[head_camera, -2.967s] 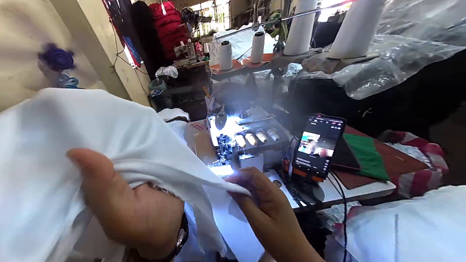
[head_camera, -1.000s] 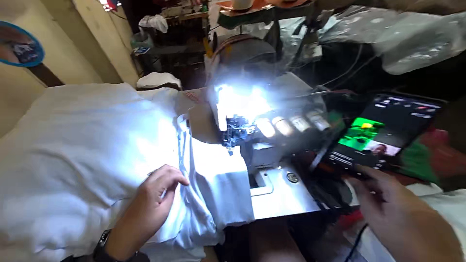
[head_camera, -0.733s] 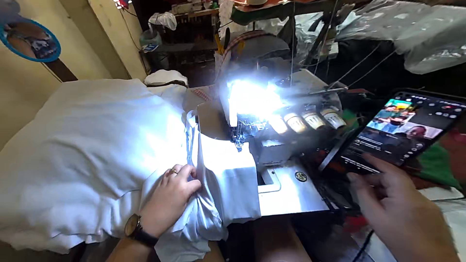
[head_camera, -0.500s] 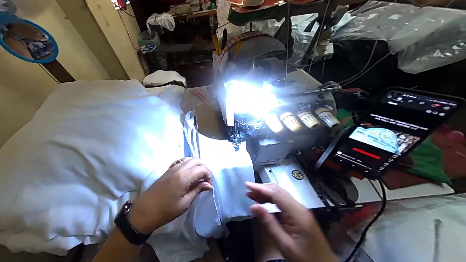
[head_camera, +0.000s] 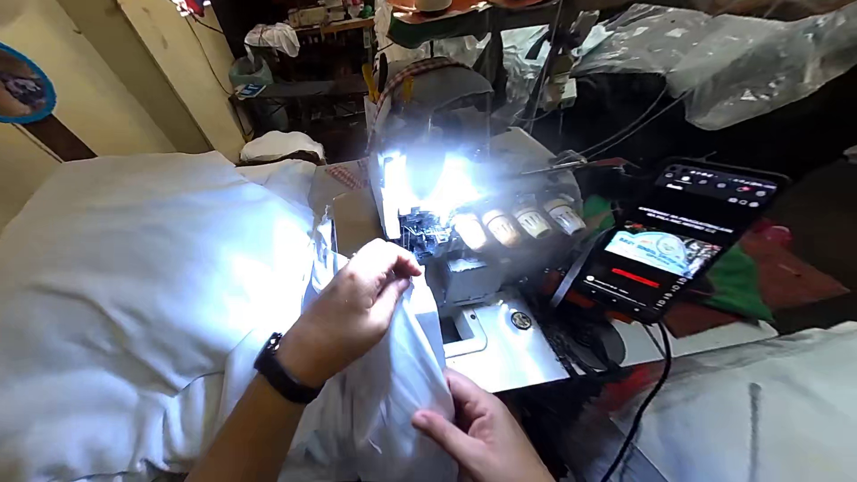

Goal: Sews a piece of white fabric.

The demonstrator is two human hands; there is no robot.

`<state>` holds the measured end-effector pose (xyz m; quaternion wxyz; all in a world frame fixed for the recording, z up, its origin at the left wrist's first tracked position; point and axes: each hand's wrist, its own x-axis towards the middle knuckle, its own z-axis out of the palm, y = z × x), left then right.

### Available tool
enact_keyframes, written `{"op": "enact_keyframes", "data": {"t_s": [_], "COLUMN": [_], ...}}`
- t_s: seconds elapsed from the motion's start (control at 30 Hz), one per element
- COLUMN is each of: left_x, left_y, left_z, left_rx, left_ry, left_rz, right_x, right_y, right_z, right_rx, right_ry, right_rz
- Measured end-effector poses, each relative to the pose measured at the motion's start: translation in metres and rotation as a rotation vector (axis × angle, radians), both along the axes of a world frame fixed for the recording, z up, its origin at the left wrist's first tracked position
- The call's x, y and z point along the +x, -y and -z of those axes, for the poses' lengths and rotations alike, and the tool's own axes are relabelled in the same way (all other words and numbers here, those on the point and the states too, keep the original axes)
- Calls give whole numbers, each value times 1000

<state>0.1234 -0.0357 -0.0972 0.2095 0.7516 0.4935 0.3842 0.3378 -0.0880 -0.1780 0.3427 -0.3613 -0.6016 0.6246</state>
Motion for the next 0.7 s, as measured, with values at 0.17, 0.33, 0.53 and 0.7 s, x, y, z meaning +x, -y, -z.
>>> {"op": "enact_keyframes", "data": {"t_s": [0.17,0.33,0.53,0.7], "left_x": [12,20,24,27], "left_y": [-12,-7,-9,12], "left_z": [37,38,44,52], "left_rx": [29,107,18,57], "left_ry": [111,159,94,-23], "left_rz": [-252,-313,-414,-467], "right_x": [7,8,8,20], "right_y": [-18,-9,-21,-1], "right_z": [9,8,26,26], "right_rx": [-196,133,308,196], "right_ry": [-97,127,122,87], "right_rz": [-84,-1,51,-161]}}
